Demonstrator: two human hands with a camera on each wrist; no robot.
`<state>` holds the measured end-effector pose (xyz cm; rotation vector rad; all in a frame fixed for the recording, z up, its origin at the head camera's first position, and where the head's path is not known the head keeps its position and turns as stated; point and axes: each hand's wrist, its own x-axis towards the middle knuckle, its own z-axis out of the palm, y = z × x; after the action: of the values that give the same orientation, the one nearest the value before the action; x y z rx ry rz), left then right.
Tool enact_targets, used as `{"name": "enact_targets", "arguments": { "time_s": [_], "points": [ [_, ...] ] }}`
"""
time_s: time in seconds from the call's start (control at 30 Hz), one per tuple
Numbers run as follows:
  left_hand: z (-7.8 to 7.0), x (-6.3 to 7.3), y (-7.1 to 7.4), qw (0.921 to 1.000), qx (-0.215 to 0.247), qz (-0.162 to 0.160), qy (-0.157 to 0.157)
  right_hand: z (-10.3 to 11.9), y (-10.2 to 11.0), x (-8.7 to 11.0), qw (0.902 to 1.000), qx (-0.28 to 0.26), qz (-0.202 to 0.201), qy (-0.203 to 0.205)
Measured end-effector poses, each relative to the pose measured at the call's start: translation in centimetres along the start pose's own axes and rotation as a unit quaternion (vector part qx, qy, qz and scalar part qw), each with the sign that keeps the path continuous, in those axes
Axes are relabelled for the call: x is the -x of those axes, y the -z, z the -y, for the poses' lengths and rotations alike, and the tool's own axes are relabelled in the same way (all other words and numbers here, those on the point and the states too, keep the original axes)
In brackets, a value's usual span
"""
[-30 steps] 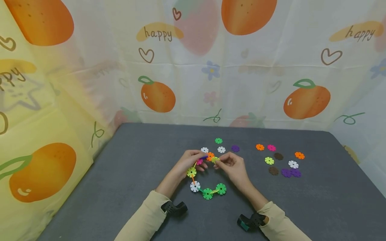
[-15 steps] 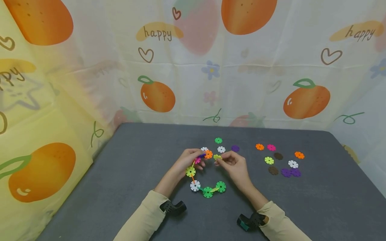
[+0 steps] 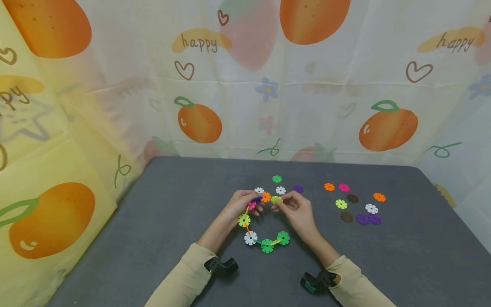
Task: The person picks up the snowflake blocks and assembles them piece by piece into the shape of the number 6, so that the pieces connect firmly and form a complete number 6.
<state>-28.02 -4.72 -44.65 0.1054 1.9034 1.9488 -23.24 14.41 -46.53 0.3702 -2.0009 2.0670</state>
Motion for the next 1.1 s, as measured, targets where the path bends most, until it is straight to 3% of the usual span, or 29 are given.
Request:
{"name": "enact_targets", "arguments": {
  "time_s": [0.2, 0.6, 0.87, 1.1],
  "points": [
    [-0.16, -0.1, 0.17, 0.9999, 0.003, -0.003, 0.015, -0.04, -0.01, -0.06, 0.9999, 0.004, -0.012, -0.011],
    [0.02, -0.03, -0.09, 0.9997, -0.002, 0.011, 0.02, -0.24, 0.0, -0.03, 0.9995, -0.026, 0.003, 0.02],
    [-0.2, -0.04, 0.25, 0.9996, 0.012, -0.018, 0.018, 0.06, -0.05, -0.03, 0.9998, -0.006, -0.009, -0.015],
    [-0.54, 0.09, 0.15, 0.9996, 0.007, 0.004, 0.026, 0.29, -0.09, 0.06, 0.9998, -0.009, 0.0, -0.019]
  ]
}}
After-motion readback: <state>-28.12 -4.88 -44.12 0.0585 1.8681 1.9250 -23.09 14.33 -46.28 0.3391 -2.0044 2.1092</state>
